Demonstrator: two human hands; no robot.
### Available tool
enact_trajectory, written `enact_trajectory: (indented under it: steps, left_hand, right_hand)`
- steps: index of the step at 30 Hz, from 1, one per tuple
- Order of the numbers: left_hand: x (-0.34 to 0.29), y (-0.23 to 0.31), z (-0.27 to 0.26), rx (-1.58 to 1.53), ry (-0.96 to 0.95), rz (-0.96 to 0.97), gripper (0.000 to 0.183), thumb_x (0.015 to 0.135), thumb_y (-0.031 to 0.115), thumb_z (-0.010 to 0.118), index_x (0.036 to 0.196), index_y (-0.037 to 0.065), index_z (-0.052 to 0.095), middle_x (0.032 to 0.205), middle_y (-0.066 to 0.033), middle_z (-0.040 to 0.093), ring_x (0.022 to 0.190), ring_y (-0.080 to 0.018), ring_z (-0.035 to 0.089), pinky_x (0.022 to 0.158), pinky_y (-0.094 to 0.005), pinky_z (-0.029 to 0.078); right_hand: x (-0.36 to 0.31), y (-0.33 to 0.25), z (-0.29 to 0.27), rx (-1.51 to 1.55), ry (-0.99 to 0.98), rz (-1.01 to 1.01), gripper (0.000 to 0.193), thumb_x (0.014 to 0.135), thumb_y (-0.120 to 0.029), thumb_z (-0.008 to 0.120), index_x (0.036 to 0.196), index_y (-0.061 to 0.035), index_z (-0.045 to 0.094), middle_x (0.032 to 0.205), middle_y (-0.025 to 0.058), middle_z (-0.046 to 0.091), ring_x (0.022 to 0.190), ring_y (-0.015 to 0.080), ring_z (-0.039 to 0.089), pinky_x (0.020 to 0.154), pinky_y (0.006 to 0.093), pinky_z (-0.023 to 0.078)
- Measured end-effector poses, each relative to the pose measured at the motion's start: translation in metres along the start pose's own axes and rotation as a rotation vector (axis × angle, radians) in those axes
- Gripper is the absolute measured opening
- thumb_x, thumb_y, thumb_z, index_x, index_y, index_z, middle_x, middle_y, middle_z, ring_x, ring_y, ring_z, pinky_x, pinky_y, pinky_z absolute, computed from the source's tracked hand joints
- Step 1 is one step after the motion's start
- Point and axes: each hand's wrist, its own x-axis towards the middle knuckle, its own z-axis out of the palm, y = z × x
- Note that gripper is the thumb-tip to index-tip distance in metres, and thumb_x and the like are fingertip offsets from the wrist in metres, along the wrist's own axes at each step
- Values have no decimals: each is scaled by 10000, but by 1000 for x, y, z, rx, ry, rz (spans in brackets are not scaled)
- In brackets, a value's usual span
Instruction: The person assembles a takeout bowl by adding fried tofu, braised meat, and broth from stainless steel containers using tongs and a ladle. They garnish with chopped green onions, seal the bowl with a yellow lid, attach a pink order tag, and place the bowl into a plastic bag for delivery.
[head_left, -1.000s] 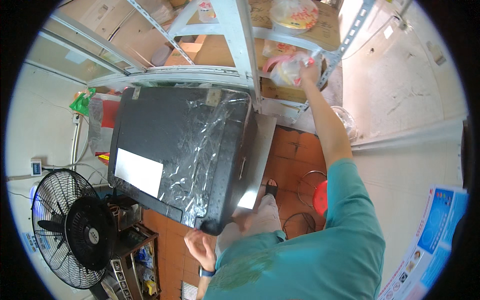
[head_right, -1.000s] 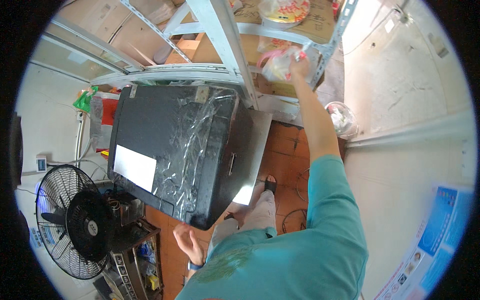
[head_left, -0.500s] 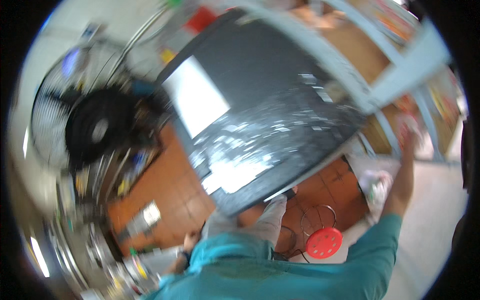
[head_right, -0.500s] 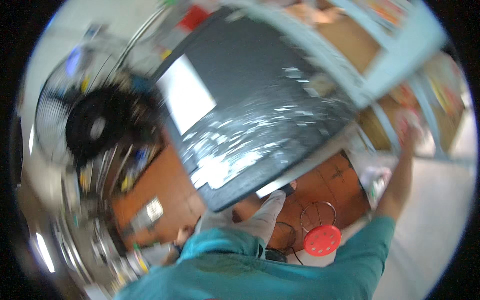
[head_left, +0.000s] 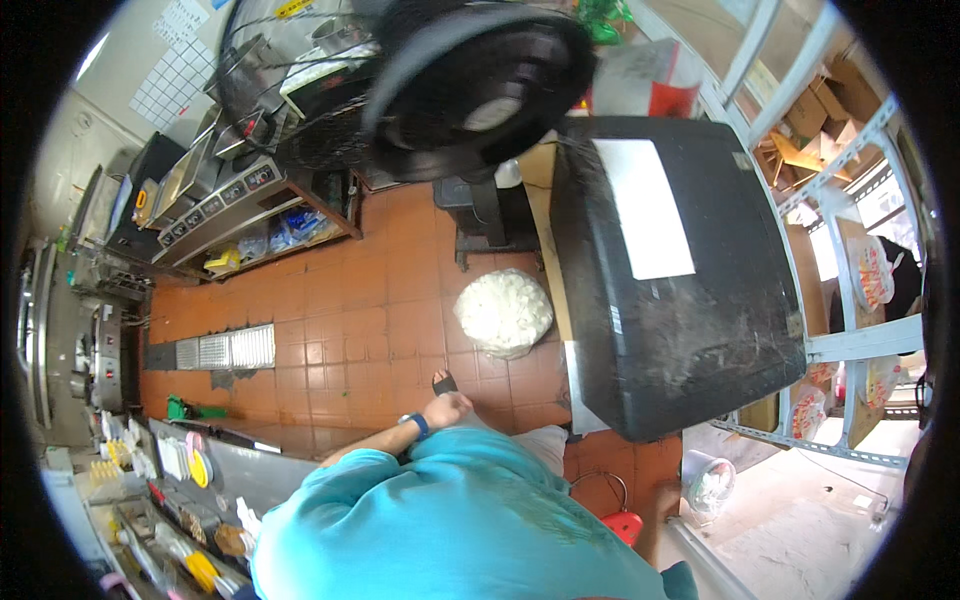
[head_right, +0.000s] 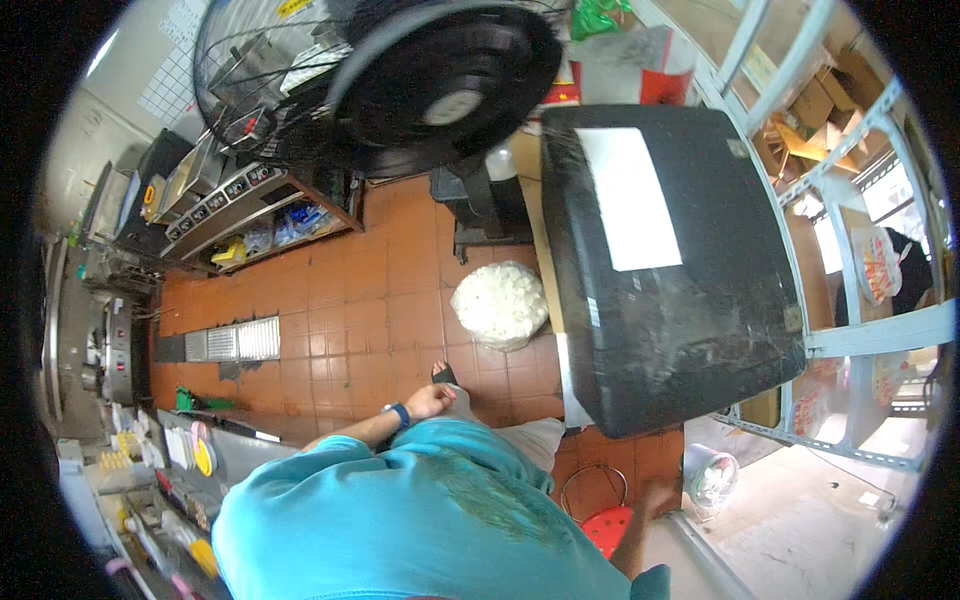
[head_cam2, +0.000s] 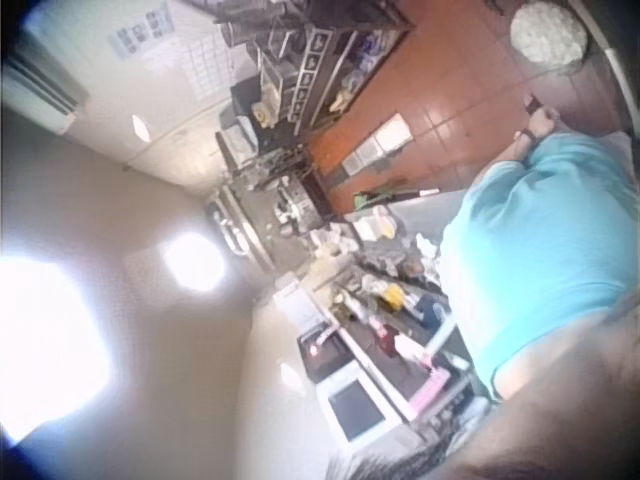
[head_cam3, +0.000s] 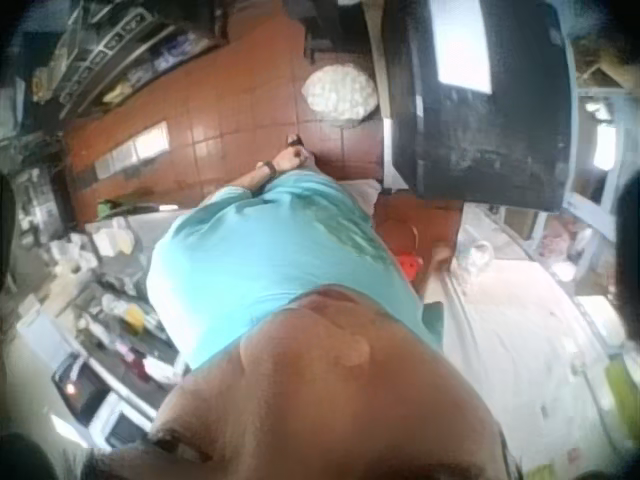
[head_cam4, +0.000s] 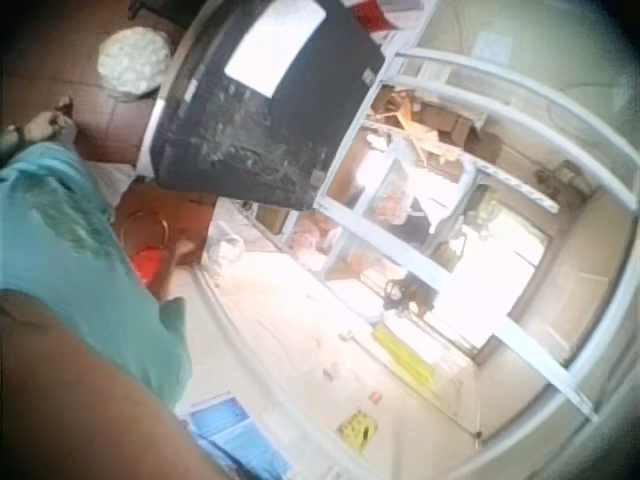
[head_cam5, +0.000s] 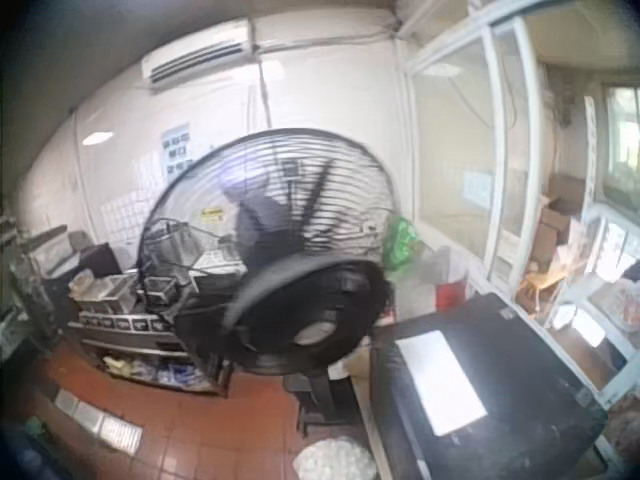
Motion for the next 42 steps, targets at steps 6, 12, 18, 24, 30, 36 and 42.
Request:
enact_trajectory:
  steps: [6, 12, 18, 24, 30, 36, 42]
  left_hand:
    - [21, -58, -94, 45, 97, 181, 203, 936, 227, 611, 1060, 96, 704, 952, -82, 743, 936, -221, 693, 859, -367, 525]
    - [-12, -99, -201, -696, 358, 147, 158, 961, 52, 535, 1073, 21, 642, 921, -88, 732, 835, -150, 688, 753, -300, 542]
    - [-29, -144, -296, -1010, 680, 124, 143, 985, 47, 546, 1092, -3, 627, 914, -117, 731, 851, -164, 694, 776, -281, 554]
    - [-4, -200, -377, -1148, 922, 15, 129, 994, 72, 570, 1082, -5, 624, 921, -125, 717, 866, -187, 697, 797, -299, 559]
    - [19, -221, -511, -1314, 1000, -337, 128, 988, 85, 591, 1078, -4, 613, 903, -107, 688, 872, -198, 675, 788, -318, 545]
    - [81, -170, -709, -967, 941, 56, 129, 996, 87, 590, 1062, -22, 604, 908, -86, 688, 855, -164, 645, 797, -310, 541]
    - [160, -64, -866, -410, 766, 27, 151, 966, 84, 600, 1097, 14, 627, 996, -116, 689, 938, -242, 674, 808, -358, 533]
  right_hand:
    - [-86, -266, 161, -46, -755, -89, 237, 872, -233, 552, 781, -38, 652, 746, 128, 641, 686, 281, 609, 622, 414, 493]
    - [-2, -575, 296, -209, -835, -816, 291, 809, -222, 551, 652, -14, 680, 694, 206, 672, 629, 377, 655, 608, 493, 522]
    - [2, -899, 406, -188, -758, -617, 463, 836, -448, 656, 824, 5, 746, 909, 252, 712, 920, 385, 697, 842, 467, 544]
    - [54, -1199, 502, 158, -645, -230, 401, 930, -385, 598, 1112, -43, 704, 1179, 237, 673, 1121, 414, 638, 963, 481, 510]
    - [218, -1481, 556, 467, -405, -62, 712, 881, -467, 624, 1315, 85, 506, 1288, 323, 575, 1249, 452, 525, 1090, 526, 385]
    - [329, -1596, 576, 377, -184, 243, 873, 793, -385, 720, 1380, 90, 284, 1408, 283, 385, 1341, 385, 375, 1073, 508, 428]
    - [338, -1577, 625, 248, 34, 150, 832, 814, -287, 742, 1404, 107, 310, 1404, 276, 385, 1318, 421, 372, 1064, 496, 441]
